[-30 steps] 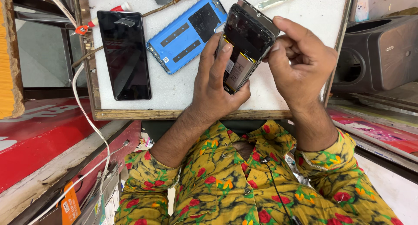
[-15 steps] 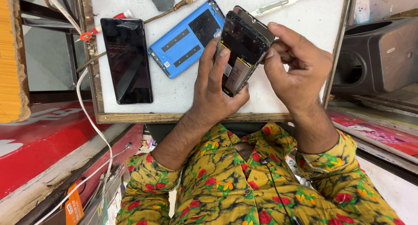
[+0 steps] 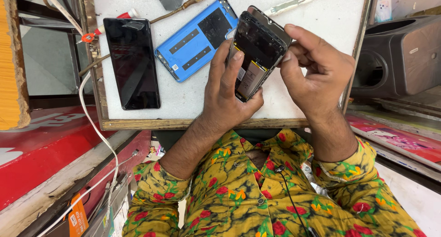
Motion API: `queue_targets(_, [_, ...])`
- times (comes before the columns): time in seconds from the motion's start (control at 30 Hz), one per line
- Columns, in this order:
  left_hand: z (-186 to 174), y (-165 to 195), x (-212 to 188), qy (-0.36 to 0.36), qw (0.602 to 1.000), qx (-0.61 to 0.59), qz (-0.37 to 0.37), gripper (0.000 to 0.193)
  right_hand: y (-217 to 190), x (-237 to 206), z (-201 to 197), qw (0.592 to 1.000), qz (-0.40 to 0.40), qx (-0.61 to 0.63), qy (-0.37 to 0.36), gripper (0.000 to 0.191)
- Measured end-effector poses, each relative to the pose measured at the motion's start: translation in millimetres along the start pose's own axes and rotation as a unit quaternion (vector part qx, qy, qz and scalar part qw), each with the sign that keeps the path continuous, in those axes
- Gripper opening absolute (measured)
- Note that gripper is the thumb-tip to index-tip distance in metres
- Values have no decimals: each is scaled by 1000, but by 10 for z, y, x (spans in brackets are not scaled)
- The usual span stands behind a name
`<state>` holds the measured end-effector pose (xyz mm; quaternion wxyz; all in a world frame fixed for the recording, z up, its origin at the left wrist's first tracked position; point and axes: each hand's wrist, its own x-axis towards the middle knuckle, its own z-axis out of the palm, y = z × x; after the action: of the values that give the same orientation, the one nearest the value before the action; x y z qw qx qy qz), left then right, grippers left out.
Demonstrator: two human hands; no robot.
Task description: The person uses a metal prying tool to separate the screen assembly from the smartphone chassis. They carefully work the tool along the bottom and side edges to release the adhesive seal, then lift the screen to expose the internal components.
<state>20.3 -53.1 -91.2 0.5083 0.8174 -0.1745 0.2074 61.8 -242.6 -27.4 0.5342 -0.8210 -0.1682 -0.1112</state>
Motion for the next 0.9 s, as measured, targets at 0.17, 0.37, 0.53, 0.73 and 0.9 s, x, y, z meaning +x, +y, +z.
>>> queue_targets(0.17, [17,5,13,-5,1000,3,8,107,10,11,33,999,2,-30,33,23])
queue_targets(0.37, [1,38,17,3,1000,-3,0,107,-90,78,32,1000,1,-3,18,20])
queue_targets(0.53, [3,27,13,9,1000,-4,6,105,-68,29,14,1000,2,-13,11,26])
queue_targets(0.73, [22,33,18,3,1000,5,13,108,71,6,26,999,1,-2,40,21])
queue_targets(0.9, [26,19,10,0,1000,0,10,108,47,-4,53,998,20,42,37,19])
